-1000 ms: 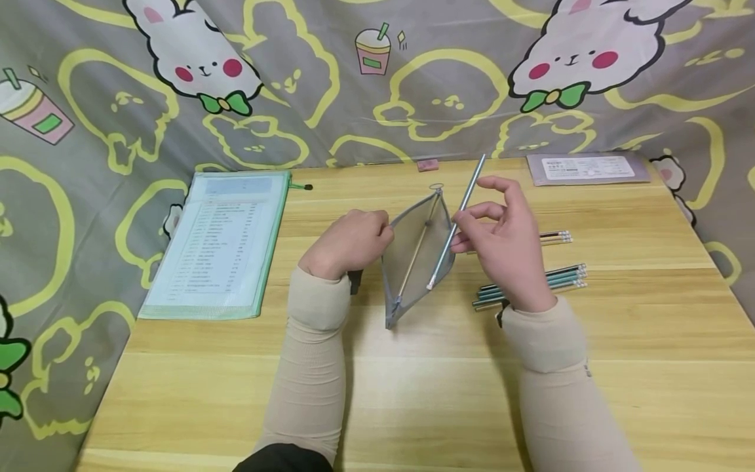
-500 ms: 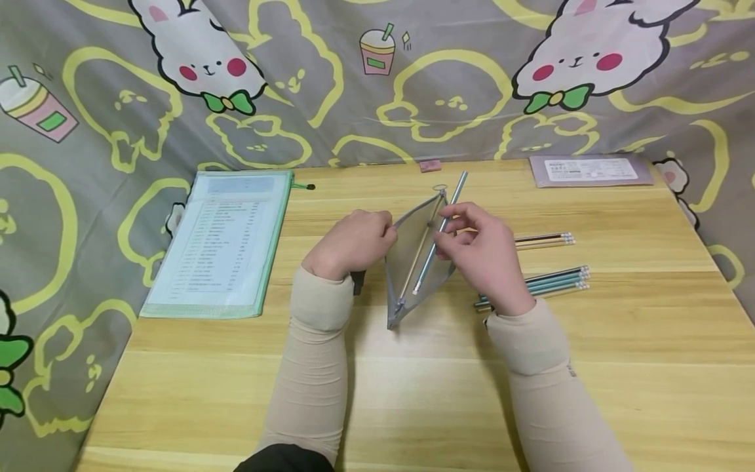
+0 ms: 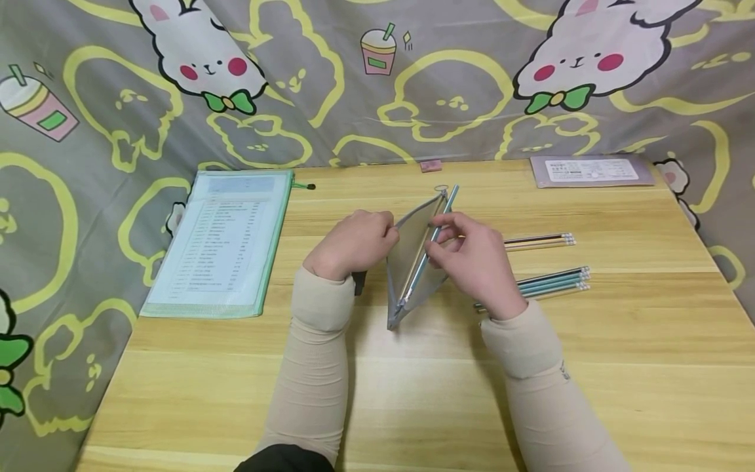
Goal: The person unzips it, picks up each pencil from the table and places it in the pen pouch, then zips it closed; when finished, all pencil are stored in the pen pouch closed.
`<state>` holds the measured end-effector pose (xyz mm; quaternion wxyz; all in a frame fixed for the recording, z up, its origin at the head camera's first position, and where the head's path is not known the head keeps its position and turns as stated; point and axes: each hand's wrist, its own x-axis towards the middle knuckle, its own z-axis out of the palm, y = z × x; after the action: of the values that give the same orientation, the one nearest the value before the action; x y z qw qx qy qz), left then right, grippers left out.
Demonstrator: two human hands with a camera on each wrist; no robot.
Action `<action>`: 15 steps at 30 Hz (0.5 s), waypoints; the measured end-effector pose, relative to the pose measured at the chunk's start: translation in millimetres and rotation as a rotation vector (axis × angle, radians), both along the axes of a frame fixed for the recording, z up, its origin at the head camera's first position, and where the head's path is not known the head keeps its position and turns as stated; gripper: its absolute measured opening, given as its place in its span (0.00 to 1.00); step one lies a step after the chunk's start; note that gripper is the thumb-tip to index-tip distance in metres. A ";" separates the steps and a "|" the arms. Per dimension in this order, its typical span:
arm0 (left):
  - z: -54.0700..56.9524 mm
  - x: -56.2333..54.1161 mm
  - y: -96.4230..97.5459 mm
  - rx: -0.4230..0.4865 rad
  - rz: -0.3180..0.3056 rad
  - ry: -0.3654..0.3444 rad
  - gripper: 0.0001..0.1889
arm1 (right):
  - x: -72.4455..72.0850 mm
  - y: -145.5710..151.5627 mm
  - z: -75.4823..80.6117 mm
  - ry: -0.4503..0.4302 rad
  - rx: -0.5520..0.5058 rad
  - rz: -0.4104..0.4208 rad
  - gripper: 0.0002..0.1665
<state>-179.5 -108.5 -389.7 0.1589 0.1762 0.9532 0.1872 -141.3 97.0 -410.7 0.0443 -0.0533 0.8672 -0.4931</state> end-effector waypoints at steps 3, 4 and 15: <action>0.0 0.0 0.1 -0.001 -0.001 -0.001 0.16 | 1.1 -0.7 0.5 0.010 0.037 0.024 0.20; 0.1 0.1 0.2 -0.002 -0.001 -0.003 0.16 | 1.4 -1.0 0.4 0.018 0.051 0.033 0.20; -0.4 -0.7 0.1 -0.007 0.003 -0.007 0.16 | 3.5 -4.2 0.9 0.085 0.039 -0.023 0.18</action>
<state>-180.2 -108.4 -390.1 0.1625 0.1736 0.9536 0.1845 -137.8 92.7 -409.8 0.0026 -0.0635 0.8782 -0.4740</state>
